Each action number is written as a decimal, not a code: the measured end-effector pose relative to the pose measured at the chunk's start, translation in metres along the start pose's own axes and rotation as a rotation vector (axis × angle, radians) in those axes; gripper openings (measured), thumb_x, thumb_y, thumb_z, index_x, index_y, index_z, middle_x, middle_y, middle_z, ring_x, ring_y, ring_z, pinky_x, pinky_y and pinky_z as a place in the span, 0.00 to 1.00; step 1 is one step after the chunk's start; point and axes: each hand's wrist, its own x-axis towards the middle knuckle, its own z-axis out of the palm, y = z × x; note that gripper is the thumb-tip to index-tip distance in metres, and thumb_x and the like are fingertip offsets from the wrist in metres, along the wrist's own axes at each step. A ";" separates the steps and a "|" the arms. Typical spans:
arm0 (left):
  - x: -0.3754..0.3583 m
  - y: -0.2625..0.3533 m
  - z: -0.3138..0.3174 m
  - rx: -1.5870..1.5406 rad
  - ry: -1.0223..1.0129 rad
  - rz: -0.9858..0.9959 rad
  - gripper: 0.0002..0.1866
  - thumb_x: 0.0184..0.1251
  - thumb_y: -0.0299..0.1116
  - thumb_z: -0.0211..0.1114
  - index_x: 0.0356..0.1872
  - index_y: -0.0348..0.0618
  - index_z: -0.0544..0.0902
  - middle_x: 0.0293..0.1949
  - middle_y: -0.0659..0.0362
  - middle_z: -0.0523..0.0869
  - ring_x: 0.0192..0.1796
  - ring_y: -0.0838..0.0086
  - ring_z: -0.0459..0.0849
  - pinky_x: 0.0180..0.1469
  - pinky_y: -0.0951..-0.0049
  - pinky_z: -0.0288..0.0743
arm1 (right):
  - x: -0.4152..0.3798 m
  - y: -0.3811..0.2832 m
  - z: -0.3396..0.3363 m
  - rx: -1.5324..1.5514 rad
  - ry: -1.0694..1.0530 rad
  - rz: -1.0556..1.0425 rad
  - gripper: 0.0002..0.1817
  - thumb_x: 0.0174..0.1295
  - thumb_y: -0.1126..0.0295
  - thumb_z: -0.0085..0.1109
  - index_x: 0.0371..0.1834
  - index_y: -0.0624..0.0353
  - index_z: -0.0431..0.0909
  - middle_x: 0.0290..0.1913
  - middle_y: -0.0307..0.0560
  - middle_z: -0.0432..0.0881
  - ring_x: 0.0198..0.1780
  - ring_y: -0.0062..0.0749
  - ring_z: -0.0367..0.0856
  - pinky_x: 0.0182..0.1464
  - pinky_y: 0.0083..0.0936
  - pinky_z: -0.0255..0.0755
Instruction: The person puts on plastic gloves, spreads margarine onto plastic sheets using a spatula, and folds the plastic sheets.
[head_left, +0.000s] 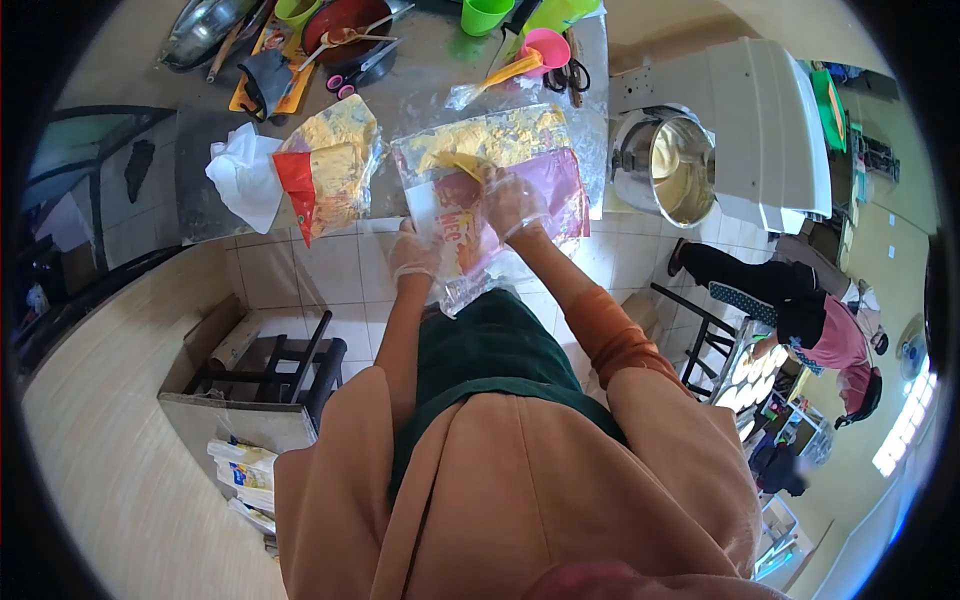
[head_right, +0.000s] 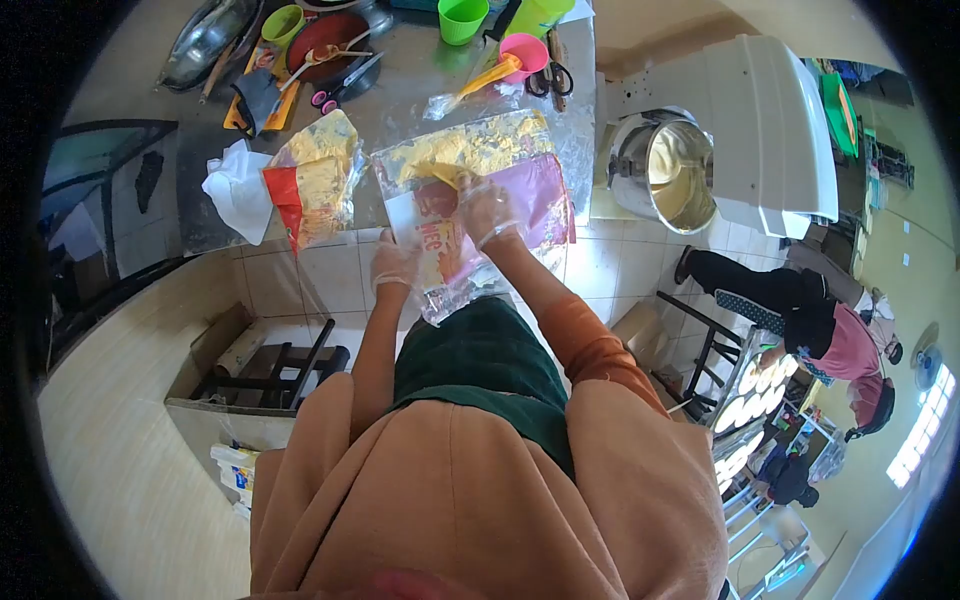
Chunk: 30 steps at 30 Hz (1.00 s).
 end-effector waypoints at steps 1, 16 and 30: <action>0.006 -0.002 -0.001 -0.012 -0.015 0.006 0.31 0.63 0.61 0.54 0.47 0.39 0.80 0.39 0.39 0.84 0.45 0.45 0.83 0.48 0.51 0.74 | 0.006 -0.002 -0.007 0.019 -0.024 -0.030 0.13 0.66 0.65 0.44 0.43 0.60 0.76 0.39 0.51 0.82 0.40 0.43 0.83 0.40 0.38 0.77; 0.045 -0.022 0.032 0.203 0.047 -0.071 0.42 0.69 0.67 0.32 0.36 0.37 0.85 0.35 0.38 0.83 0.40 0.43 0.82 0.45 0.48 0.73 | 0.031 0.040 -0.010 0.034 -0.231 0.170 0.17 0.70 0.61 0.37 0.42 0.55 0.78 0.36 0.53 0.86 0.37 0.46 0.86 0.38 0.40 0.79; 0.026 -0.030 0.025 0.050 0.035 -0.032 0.41 0.69 0.67 0.27 0.44 0.46 0.83 0.33 0.39 0.84 0.40 0.42 0.82 0.45 0.47 0.72 | 0.038 0.076 -0.025 -0.025 -0.064 0.426 0.22 0.70 0.58 0.40 0.58 0.59 0.71 0.30 0.53 0.85 0.34 0.49 0.86 0.36 0.41 0.79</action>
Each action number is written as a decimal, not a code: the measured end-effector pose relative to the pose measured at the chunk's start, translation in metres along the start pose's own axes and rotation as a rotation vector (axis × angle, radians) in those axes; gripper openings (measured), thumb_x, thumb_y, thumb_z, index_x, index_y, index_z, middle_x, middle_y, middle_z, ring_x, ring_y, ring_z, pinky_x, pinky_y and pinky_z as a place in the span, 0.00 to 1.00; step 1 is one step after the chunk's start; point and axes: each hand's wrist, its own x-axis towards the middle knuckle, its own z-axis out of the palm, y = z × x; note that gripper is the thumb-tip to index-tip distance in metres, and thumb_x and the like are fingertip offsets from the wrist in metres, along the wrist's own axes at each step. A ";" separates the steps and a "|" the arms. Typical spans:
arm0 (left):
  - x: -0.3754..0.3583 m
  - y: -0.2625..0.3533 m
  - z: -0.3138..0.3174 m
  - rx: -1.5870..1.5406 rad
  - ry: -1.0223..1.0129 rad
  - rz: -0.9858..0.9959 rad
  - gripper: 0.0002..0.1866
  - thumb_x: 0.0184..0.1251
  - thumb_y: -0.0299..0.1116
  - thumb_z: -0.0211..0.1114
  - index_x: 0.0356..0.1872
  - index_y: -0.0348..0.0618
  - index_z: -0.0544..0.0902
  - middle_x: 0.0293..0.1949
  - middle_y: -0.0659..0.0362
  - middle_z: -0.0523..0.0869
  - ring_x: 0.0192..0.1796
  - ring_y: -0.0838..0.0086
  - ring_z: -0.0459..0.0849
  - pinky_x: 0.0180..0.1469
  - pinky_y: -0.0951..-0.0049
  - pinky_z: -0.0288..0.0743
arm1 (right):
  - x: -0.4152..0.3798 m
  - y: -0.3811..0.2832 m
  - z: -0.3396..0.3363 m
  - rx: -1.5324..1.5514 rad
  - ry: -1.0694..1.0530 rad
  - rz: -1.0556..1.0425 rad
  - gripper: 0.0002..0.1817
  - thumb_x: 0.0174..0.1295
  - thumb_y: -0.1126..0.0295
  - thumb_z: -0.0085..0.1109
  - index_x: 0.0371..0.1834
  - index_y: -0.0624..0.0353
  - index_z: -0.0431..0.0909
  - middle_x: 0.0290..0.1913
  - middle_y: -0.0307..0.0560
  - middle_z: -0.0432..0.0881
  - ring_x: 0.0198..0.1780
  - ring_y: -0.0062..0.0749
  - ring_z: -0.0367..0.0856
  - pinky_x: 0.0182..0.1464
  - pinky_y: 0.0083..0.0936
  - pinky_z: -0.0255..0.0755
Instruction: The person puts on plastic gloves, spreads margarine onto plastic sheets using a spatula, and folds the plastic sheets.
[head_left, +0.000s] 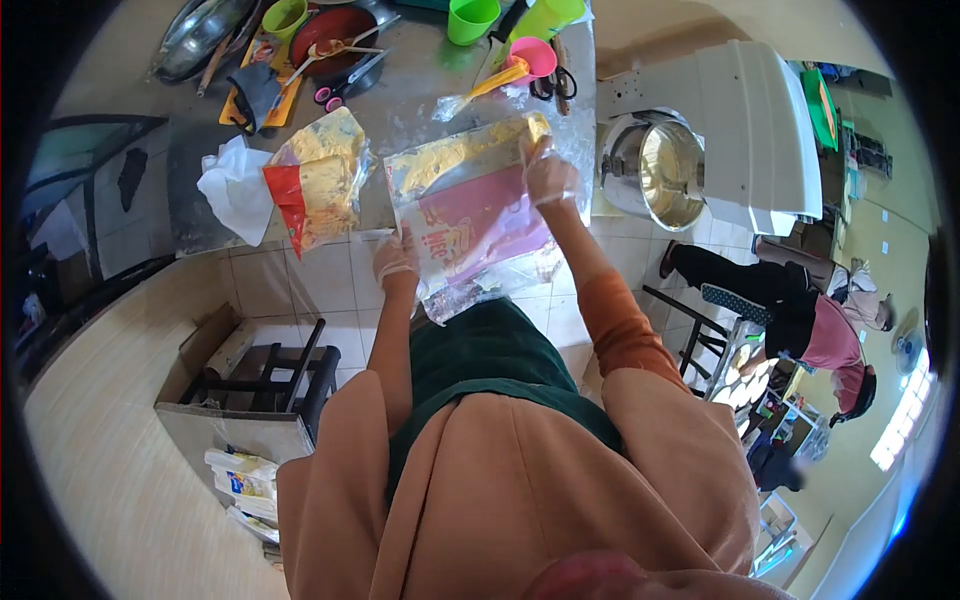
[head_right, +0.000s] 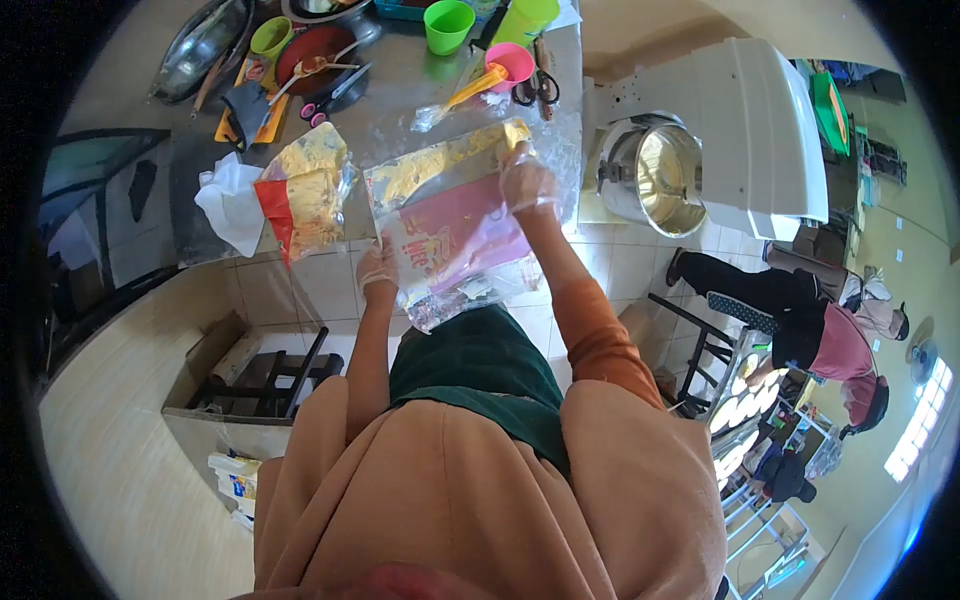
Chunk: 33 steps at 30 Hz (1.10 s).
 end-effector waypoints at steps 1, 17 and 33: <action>-0.001 -0.003 -0.001 0.019 -0.004 -0.005 0.40 0.69 0.67 0.29 0.44 0.46 0.83 0.34 0.40 0.84 0.41 0.42 0.82 0.45 0.47 0.72 | -0.008 -0.005 0.012 -0.012 0.147 -0.226 0.21 0.69 0.58 0.41 0.57 0.58 0.71 0.31 0.53 0.85 0.34 0.50 0.85 0.35 0.42 0.78; 0.014 -0.001 -0.013 0.116 0.168 0.062 0.16 0.65 0.49 0.56 0.38 0.49 0.84 0.34 0.47 0.86 0.39 0.50 0.85 0.41 0.54 0.77 | -0.057 -0.123 0.059 0.036 0.084 -0.920 0.15 0.61 0.70 0.50 0.49 0.67 0.68 0.30 0.55 0.82 0.27 0.44 0.84 0.24 0.35 0.77; 0.036 -0.041 0.027 0.305 0.250 0.177 0.19 0.71 0.48 0.49 0.39 0.47 0.83 0.34 0.48 0.84 0.38 0.52 0.83 0.39 0.54 0.75 | -0.030 -0.100 0.033 0.000 -0.040 -0.534 0.13 0.64 0.68 0.46 0.47 0.66 0.68 0.30 0.53 0.85 0.32 0.42 0.87 0.30 0.34 0.79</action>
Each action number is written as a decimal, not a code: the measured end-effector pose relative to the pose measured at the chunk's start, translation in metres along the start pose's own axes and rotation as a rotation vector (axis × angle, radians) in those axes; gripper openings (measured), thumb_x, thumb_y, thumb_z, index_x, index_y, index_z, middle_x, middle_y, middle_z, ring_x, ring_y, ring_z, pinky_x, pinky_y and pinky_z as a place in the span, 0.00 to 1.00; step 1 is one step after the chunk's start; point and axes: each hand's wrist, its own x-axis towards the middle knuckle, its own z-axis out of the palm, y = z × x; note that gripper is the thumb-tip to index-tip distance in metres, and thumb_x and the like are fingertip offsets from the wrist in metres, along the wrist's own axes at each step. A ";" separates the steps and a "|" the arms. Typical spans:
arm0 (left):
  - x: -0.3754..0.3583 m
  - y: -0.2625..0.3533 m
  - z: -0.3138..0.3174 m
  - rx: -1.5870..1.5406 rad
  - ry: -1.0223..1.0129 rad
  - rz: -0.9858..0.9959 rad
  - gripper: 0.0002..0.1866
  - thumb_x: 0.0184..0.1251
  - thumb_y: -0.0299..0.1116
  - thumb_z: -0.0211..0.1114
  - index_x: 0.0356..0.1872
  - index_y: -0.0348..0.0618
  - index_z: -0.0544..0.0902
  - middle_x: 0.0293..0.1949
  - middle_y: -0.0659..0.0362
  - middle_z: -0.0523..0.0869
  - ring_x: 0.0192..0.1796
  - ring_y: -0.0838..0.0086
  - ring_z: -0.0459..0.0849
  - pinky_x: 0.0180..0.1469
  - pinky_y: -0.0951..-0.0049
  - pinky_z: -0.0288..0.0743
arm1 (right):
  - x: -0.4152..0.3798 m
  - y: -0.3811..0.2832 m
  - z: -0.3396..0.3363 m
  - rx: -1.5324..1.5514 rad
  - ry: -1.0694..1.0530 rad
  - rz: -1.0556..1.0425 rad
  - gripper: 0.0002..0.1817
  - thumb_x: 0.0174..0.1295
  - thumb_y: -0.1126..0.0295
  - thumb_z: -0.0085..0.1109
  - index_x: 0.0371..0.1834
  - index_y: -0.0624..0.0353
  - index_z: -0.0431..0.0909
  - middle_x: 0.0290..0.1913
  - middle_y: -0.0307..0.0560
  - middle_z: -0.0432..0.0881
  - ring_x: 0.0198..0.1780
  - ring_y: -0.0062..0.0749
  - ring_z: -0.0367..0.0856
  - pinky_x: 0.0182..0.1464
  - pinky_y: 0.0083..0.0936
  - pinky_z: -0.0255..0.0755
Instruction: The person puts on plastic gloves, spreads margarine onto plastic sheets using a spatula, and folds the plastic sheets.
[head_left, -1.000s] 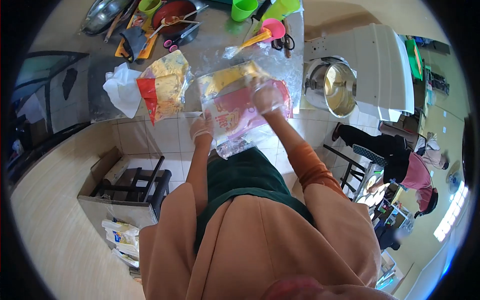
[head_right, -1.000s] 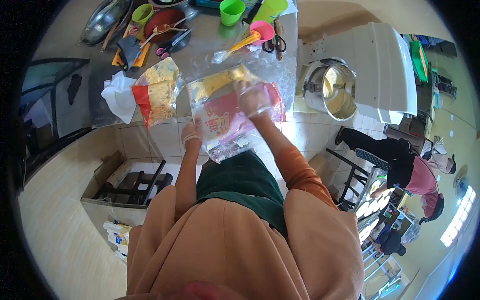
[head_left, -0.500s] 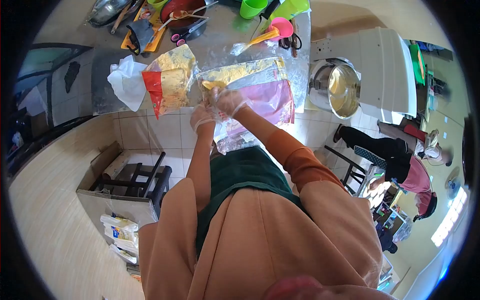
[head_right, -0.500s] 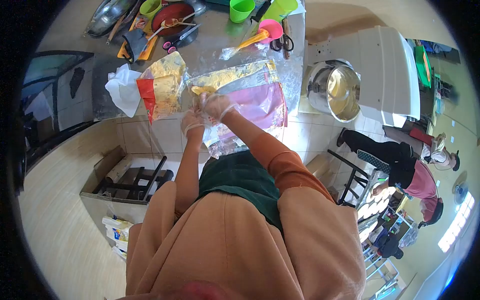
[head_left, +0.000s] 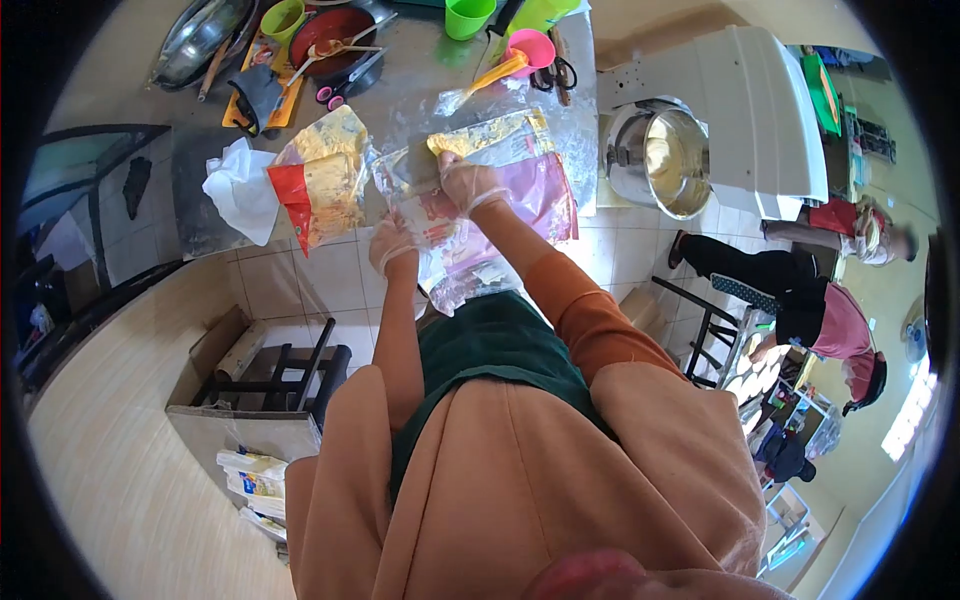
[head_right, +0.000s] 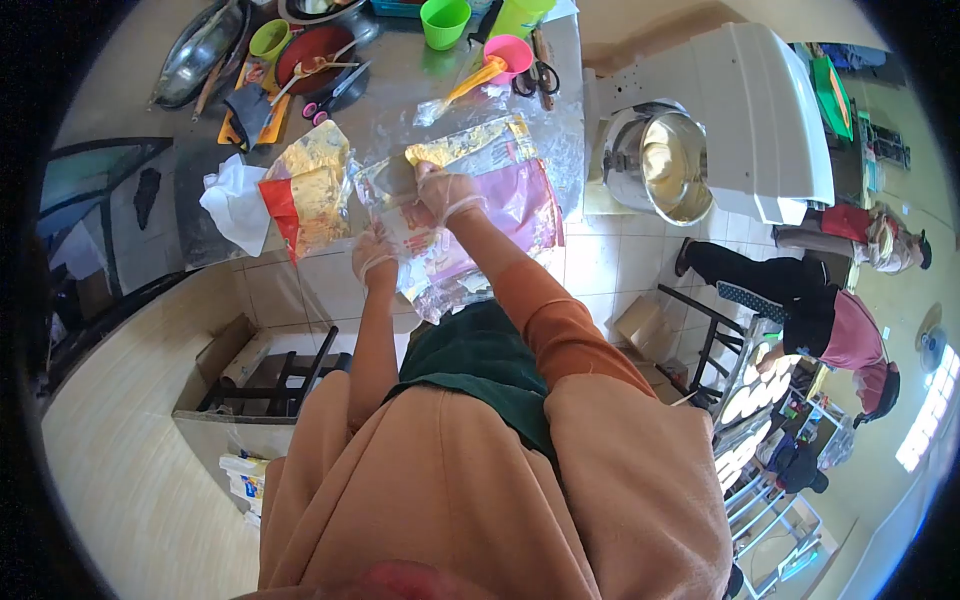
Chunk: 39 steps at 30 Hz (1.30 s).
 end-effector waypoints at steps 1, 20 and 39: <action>-0.002 0.003 -0.003 -0.071 0.052 0.003 0.18 0.70 0.47 0.50 0.39 0.46 0.83 0.33 0.48 0.84 0.37 0.52 0.83 0.39 0.54 0.74 | 0.002 0.007 0.002 -0.010 0.007 0.033 0.13 0.64 0.68 0.46 0.47 0.66 0.68 0.30 0.53 0.85 0.32 0.43 0.87 0.30 0.35 0.79; -0.004 0.020 -0.042 -0.201 -0.028 -0.149 0.26 0.72 0.55 0.46 0.45 0.44 0.83 0.34 0.43 0.84 0.39 0.45 0.83 0.42 0.51 0.74 | -0.012 0.163 -0.003 -0.047 0.104 0.376 0.12 0.68 0.68 0.41 0.49 0.63 0.67 0.30 0.57 0.84 0.30 0.49 0.86 0.26 0.42 0.77; -0.066 0.210 -0.110 -0.848 -0.436 0.250 0.25 0.70 0.52 0.53 0.49 0.37 0.74 0.33 0.44 0.83 0.34 0.50 0.82 0.37 0.55 0.72 | -0.086 0.079 -0.047 1.565 0.543 0.530 0.23 0.74 0.52 0.41 0.48 0.62 0.77 0.37 0.52 0.81 0.37 0.34 0.78 0.39 0.30 0.71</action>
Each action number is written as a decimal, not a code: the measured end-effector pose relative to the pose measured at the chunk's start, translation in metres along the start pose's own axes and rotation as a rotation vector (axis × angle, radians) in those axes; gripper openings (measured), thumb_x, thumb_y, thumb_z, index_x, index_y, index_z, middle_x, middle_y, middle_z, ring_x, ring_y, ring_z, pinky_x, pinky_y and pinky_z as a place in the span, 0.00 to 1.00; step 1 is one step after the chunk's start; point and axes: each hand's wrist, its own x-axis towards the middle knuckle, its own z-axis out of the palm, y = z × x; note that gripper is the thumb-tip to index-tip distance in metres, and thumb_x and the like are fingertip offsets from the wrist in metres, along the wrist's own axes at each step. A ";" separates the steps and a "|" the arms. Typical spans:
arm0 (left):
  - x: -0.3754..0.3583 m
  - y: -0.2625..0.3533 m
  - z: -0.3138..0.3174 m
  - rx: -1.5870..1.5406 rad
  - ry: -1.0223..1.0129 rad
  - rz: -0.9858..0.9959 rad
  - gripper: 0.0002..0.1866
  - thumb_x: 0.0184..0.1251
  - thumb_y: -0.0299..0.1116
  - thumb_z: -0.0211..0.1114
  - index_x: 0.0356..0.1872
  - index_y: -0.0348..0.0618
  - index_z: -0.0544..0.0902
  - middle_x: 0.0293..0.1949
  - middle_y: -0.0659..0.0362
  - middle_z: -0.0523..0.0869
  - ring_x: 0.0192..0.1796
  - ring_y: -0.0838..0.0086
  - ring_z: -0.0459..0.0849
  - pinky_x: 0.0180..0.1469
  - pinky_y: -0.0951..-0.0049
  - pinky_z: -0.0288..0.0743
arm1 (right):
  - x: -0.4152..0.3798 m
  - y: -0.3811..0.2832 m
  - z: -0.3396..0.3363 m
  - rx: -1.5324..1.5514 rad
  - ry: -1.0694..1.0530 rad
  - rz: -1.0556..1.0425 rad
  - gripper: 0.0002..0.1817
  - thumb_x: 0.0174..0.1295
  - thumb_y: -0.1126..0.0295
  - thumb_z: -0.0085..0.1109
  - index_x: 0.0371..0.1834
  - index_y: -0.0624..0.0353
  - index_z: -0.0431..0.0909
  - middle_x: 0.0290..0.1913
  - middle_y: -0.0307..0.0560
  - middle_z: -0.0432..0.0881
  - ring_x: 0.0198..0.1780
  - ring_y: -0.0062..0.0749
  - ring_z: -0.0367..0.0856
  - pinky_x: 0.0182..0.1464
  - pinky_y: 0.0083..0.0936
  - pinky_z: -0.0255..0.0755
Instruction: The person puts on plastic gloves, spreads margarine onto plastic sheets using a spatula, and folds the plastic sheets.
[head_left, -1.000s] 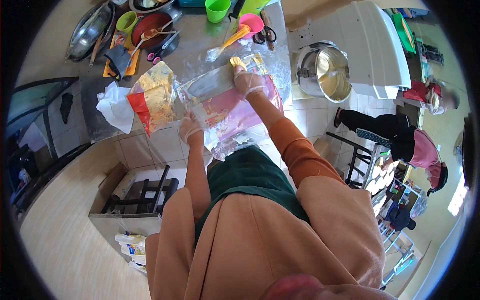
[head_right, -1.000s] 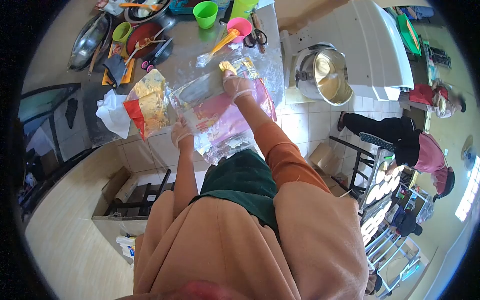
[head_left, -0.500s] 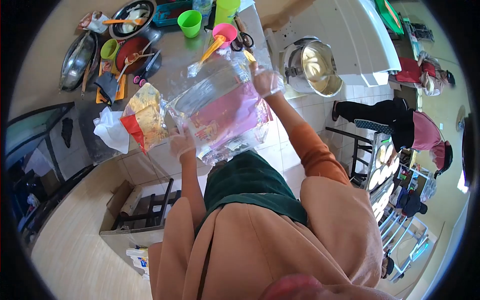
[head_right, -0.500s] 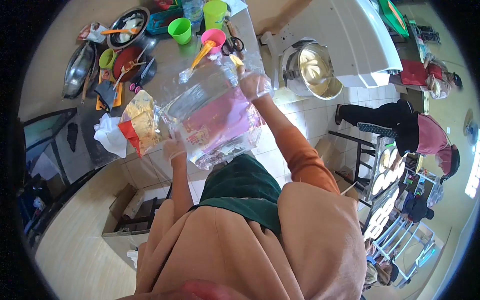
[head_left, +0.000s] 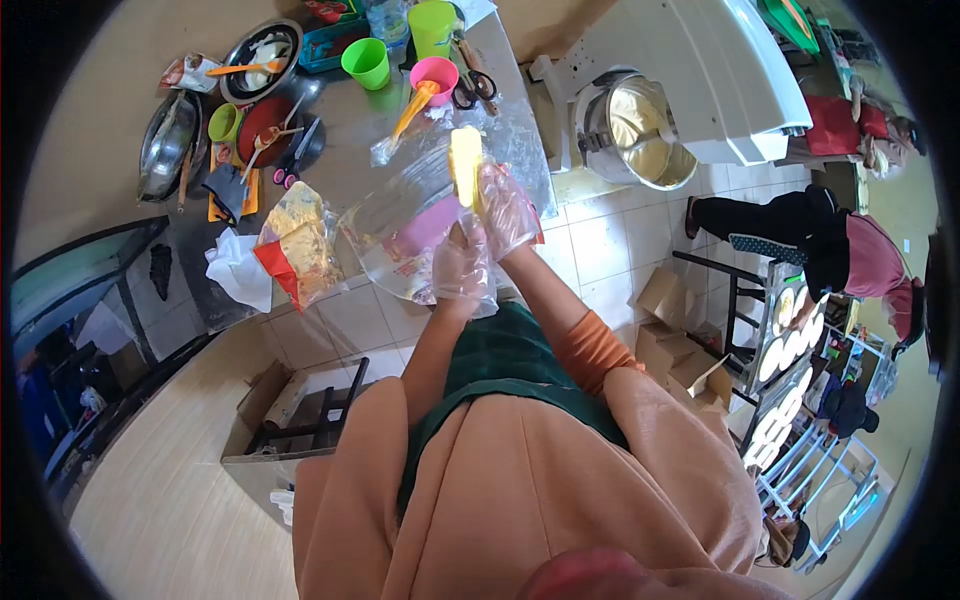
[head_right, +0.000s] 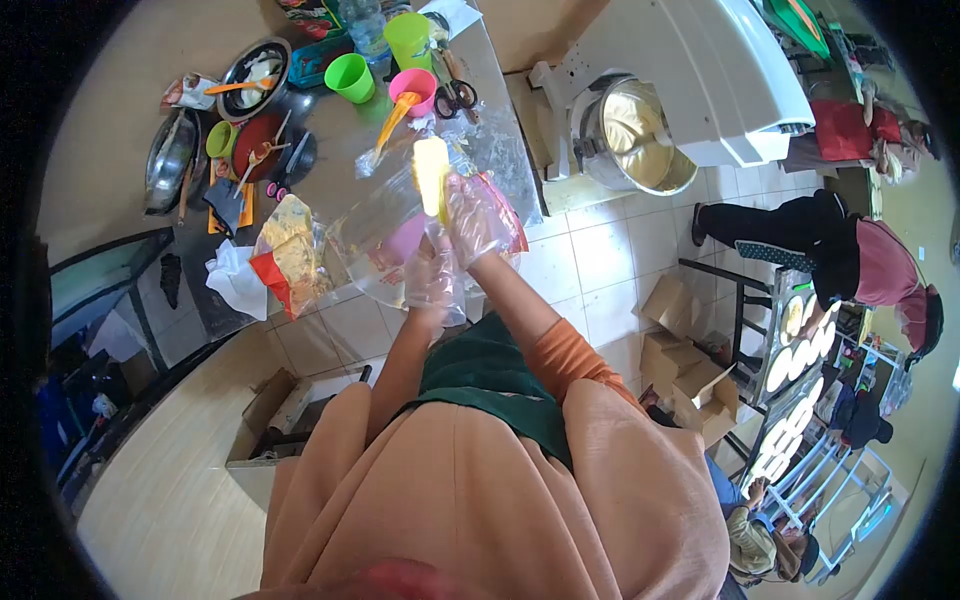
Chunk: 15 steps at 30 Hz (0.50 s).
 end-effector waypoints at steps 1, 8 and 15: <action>0.000 0.001 0.003 0.045 -0.008 0.044 0.24 0.70 0.52 0.54 0.49 0.38 0.73 0.33 0.44 0.83 0.34 0.50 0.82 0.37 0.55 0.72 | -0.001 0.001 -0.005 0.143 -0.073 0.035 0.24 0.74 0.51 0.40 0.47 0.62 0.77 0.38 0.51 0.82 0.38 0.34 0.79 0.40 0.30 0.71; -0.010 0.027 0.005 0.551 0.009 0.213 0.18 0.70 0.42 0.54 0.53 0.42 0.69 0.31 0.42 0.82 0.33 0.44 0.81 0.35 0.49 0.72 | -0.030 -0.007 -0.024 0.733 -0.583 0.228 0.20 0.73 0.53 0.45 0.42 0.61 0.76 0.47 0.48 0.81 0.50 0.29 0.76 0.57 0.26 0.67; -0.003 0.008 0.018 0.623 -0.017 0.856 0.12 0.64 0.32 0.60 0.46 0.42 0.79 0.36 0.46 0.82 0.37 0.51 0.82 0.38 0.54 0.74 | -0.007 0.012 -0.116 0.471 0.008 0.350 0.15 0.72 0.58 0.46 0.39 0.58 0.75 0.36 0.46 0.81 0.35 0.27 0.79 0.35 0.19 0.72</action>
